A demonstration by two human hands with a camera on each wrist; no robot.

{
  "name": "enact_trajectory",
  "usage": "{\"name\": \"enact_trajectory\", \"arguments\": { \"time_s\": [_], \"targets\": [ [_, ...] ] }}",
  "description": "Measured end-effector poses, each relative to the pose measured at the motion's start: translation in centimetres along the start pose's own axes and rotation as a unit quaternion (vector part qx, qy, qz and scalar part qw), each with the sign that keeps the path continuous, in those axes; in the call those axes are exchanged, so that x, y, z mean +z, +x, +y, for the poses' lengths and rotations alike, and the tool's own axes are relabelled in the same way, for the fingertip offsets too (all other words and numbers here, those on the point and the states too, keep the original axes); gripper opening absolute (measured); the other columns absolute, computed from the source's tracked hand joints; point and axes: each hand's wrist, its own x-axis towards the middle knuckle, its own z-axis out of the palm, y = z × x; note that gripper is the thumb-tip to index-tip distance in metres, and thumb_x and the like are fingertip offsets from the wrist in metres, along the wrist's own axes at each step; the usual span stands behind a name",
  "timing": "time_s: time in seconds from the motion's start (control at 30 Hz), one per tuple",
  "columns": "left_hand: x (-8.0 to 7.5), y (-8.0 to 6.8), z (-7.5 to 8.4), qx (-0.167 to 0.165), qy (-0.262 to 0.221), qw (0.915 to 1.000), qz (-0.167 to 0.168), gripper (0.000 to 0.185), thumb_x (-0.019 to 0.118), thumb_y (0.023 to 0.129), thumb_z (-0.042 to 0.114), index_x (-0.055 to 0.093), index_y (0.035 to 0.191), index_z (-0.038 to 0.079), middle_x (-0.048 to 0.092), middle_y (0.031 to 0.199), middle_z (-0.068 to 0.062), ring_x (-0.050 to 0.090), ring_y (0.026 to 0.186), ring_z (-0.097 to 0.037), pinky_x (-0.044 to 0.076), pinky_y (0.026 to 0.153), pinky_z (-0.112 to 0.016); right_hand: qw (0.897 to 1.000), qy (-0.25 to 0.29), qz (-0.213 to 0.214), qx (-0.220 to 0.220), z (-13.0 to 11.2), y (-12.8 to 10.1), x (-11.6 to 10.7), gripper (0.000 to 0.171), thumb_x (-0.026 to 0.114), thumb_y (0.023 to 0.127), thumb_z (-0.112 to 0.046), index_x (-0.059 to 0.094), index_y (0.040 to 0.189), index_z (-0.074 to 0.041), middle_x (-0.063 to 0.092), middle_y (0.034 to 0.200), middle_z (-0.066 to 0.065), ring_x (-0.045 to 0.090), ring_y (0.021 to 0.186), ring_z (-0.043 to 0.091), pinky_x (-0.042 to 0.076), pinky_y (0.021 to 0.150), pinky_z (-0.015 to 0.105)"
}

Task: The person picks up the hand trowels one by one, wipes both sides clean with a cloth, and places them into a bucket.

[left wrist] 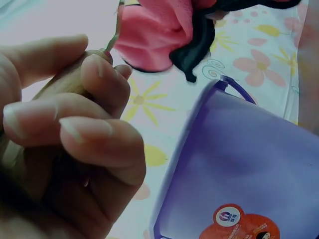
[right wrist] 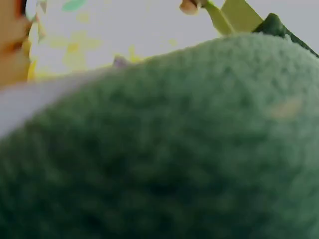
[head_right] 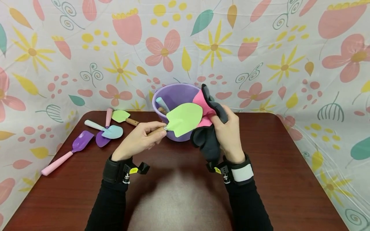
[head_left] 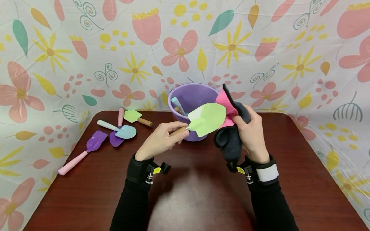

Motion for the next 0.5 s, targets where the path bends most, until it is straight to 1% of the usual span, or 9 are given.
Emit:
{"name": "enact_trajectory", "arguments": {
  "time_s": [0.07,0.1,0.17,0.2,0.3,0.33,0.4,0.47,0.5],
  "targets": [
    [0.0,-0.1,0.1,0.004,-0.008,1.0000,-0.003,0.030,0.062,0.097,0.037,0.065,0.119,0.017,0.056,0.076,-0.014,0.043,0.053,-0.023,0.038,0.049,-0.029,0.998,0.044,-0.037,0.030,0.2,-0.1,0.4,0.024,0.062,0.095,-0.005,0.064,0.118,-0.003,0.060,0.103,0.015,0.062,0.072,0.017,0.052,0.063,0.024],
    [0.0,-0.1,0.1,0.006,-0.011,0.9999,-0.004,0.031,0.062,0.097,0.036,0.064,0.121,0.017,0.056,0.075,-0.013,0.043,0.053,-0.023,0.038,0.050,-0.029,0.995,0.070,-0.059,0.042,0.4,-0.2,0.7,0.025,0.061,0.096,-0.007,0.062,0.120,-0.002,0.059,0.103,0.015,0.062,0.073,0.017,0.053,0.064,0.024],
    [0.1,-0.1,0.1,0.007,-0.018,0.9998,-0.005,0.032,0.062,0.097,0.034,0.063,0.123,0.016,0.057,0.075,-0.010,0.043,0.053,-0.023,0.039,0.050,-0.029,0.985,0.122,-0.099,0.063,0.8,-0.3,1.2,0.027,0.059,0.099,-0.011,0.059,0.124,0.000,0.057,0.104,0.015,0.062,0.077,0.016,0.053,0.067,0.025],
    [0.2,-0.1,0.1,0.007,-0.021,0.9997,-0.006,0.031,0.062,0.097,0.033,0.063,0.123,0.017,0.057,0.075,-0.009,0.043,0.053,-0.023,0.039,0.050,-0.029,0.980,0.143,-0.117,0.074,0.9,-0.4,1.5,0.028,0.058,0.100,-0.015,0.058,0.124,0.000,0.057,0.103,0.014,0.061,0.075,0.015,0.052,0.066,0.024],
    [0.3,0.0,0.2,0.011,-0.029,0.9995,-0.011,0.029,0.061,0.098,0.032,0.063,0.122,0.016,0.056,0.075,-0.009,0.043,0.053,-0.023,0.038,0.050,-0.029,0.957,0.214,-0.163,0.106,1.5,-0.7,2.3,0.027,0.056,0.101,-0.023,0.058,0.117,-0.001,0.056,0.098,0.010,0.057,0.075,0.014,0.049,0.067,0.024],
    [0.4,0.0,0.2,0.014,-0.030,0.9994,-0.013,0.028,0.061,0.098,0.031,0.063,0.121,0.015,0.056,0.075,-0.010,0.042,0.053,-0.023,0.038,0.050,-0.029,0.949,0.237,-0.175,0.114,1.7,-0.8,2.6,0.026,0.055,0.102,-0.024,0.059,0.115,-0.003,0.056,0.098,0.008,0.057,0.078,0.013,0.048,0.069,0.024],
    [0.5,0.1,0.2,0.018,-0.030,0.9993,-0.015,0.026,0.060,0.099,0.030,0.063,0.119,0.014,0.055,0.074,-0.010,0.042,0.052,-0.023,0.037,0.049,-0.029,0.929,0.282,-0.201,0.132,1.9,-0.9,3.1,0.023,0.056,0.101,-0.028,0.059,0.110,-0.006,0.056,0.096,0.006,0.055,0.079,0.012,0.046,0.072,0.024],
    [0.6,0.2,0.1,0.025,-0.027,0.9992,-0.016,0.023,0.058,0.100,0.030,0.064,0.115,0.013,0.053,0.073,-0.011,0.041,0.051,-0.023,0.036,0.048,-0.029,0.911,0.319,-0.224,0.136,2.2,-1.2,3.3,0.024,0.057,0.100,-0.030,0.059,0.113,-0.010,0.058,0.103,0.003,0.056,0.092,0.012,0.045,0.082,0.025],
    [0.7,0.3,0.1,0.029,-0.023,0.9992,-0.016,0.021,0.056,0.101,0.030,0.064,0.109,0.013,0.053,0.072,-0.010,0.041,0.050,-0.023,0.036,0.047,-0.030,0.906,0.328,-0.235,0.127,2.3,-1.3,3.3,0.024,0.058,0.100,-0.030,0.060,0.116,-0.012,0.058,0.108,0.001,0.055,0.099,0.011,0.044,0.087,0.025]
  ]
}}
